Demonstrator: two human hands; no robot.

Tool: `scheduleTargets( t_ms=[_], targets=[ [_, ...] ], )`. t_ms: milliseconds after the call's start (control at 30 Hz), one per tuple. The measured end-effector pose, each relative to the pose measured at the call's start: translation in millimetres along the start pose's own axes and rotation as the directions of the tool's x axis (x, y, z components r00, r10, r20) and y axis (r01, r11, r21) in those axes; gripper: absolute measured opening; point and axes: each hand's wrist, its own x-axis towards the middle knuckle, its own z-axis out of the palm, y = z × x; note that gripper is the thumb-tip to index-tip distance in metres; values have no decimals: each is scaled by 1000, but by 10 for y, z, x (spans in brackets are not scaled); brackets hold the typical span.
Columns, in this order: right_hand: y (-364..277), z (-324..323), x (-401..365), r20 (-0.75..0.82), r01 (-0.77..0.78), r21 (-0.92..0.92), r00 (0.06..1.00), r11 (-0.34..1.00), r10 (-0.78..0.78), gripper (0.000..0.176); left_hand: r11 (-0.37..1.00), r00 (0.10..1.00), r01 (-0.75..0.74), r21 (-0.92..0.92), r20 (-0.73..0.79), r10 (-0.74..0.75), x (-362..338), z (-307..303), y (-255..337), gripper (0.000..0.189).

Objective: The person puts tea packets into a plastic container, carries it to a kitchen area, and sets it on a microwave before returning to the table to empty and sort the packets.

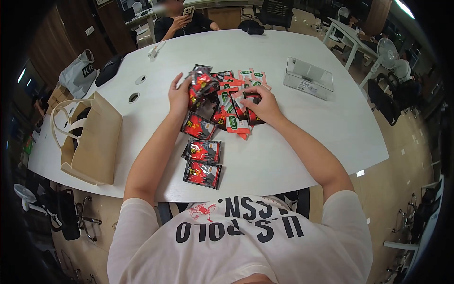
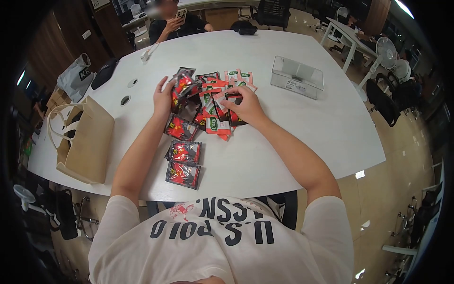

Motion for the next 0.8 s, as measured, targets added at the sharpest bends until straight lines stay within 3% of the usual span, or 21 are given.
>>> scheduleTargets(
  t_ms=[67,167,267,300,400,567,700,800],
  targets=[
    [57,37,1,19,122,-139,993,983,-121,51,995,989,87,57,119,-93,-145,190,29,67],
    [-24,38,-31,53,111,-165,993,980,-104,51,887,949,-20,462,287,-128,-448,414,111,80],
    [46,42,-26,32,279,-362,957,890,-288,52,653,866,-380,655,499,4,-467,339,-114,77],
    [45,34,-30,34,282,-367,956,887,-290,57,629,860,-361,689,507,-61,-491,338,-80,78],
    [57,32,-19,20,349,-463,923,815,-385,72,642,829,-446,623,558,34,-448,277,-137,77],
    [90,65,-33,13,178,-324,983,929,-184,97,584,823,-502,638,559,97,-423,225,-17,85],
    [120,53,-37,2,157,-317,986,935,-164,102,361,650,-730,581,753,102,-515,210,101,91],
    [69,16,-45,-6,102,-234,994,967,-106,106,232,504,-836,498,863,-37,-693,328,193,91]
  ],
)
